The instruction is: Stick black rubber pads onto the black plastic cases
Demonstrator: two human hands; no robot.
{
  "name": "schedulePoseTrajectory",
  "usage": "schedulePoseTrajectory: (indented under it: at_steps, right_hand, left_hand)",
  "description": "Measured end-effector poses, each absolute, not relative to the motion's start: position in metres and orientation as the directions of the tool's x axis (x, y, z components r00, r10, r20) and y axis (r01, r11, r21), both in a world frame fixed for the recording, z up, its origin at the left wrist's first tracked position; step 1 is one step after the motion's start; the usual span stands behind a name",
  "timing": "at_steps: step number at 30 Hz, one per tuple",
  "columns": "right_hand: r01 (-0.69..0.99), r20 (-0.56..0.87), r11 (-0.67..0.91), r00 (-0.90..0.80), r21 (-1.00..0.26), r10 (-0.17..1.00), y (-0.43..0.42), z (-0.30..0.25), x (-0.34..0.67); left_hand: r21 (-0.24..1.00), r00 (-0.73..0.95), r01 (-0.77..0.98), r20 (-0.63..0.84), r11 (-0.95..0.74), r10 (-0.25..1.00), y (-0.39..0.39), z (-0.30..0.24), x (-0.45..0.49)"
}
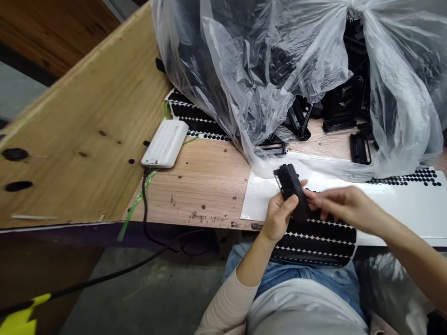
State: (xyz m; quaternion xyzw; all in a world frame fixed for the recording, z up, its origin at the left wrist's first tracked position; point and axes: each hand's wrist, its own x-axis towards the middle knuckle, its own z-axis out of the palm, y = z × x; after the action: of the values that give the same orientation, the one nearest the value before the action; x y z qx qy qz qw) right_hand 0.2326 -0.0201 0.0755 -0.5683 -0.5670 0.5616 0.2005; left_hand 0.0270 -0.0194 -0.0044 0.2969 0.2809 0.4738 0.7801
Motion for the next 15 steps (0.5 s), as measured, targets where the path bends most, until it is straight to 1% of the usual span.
schedulePoseTrajectory:
  at_steps: [1, 2, 3, 4, 6, 8, 12, 15]
  right_hand:
    - [0.509, -0.305, -0.183, -0.168, -0.841, 0.937, -0.009, 0.076, 0.232]
    - [0.602, -0.191, -0.103, -0.084, -0.792, 0.978, 0.003, 0.076, 0.231]
    - [0.693, -0.098, -0.029, -0.06, -0.721, 0.993, 0.015, 0.073, 0.228]
    - [0.772, -0.059, 0.032, -0.089, -0.635, 0.994, 0.027, 0.069, 0.225]
    - [0.874, -0.085, 0.134, -0.195, -0.467, 0.977, 0.044, 0.057, 0.216]
    - [0.909, -0.127, 0.188, -0.25, -0.372, 0.96, 0.051, 0.045, 0.206]
    - [0.922, -0.139, 0.185, -0.244, -0.342, 0.96, 0.051, 0.035, 0.194]
    - [0.91, -0.164, 0.149, -0.227, -0.388, 0.96, 0.055, 0.036, 0.198]
  left_hand:
    - [0.708, 0.34, -0.607, -0.178, 0.36, 0.923, -0.018, -0.004, 0.027]
    - [0.684, 0.302, -0.639, -0.2, 0.353, 0.932, -0.017, -0.003, 0.027]
    - [0.658, 0.287, -0.661, -0.221, 0.36, 0.932, -0.015, -0.003, 0.027]
    - [0.637, 0.291, -0.673, -0.238, 0.375, 0.927, -0.014, -0.002, 0.027]
    - [0.621, 0.315, -0.67, -0.258, 0.406, 0.913, -0.012, 0.0, 0.026]
    - [0.632, 0.327, -0.654, -0.26, 0.416, 0.909, -0.013, 0.002, 0.026]
    - [0.651, 0.328, -0.643, -0.241, 0.403, 0.913, -0.014, 0.002, 0.03]
    - [0.71, 0.317, -0.596, -0.221, 0.375, 0.922, -0.015, 0.0, 0.034]
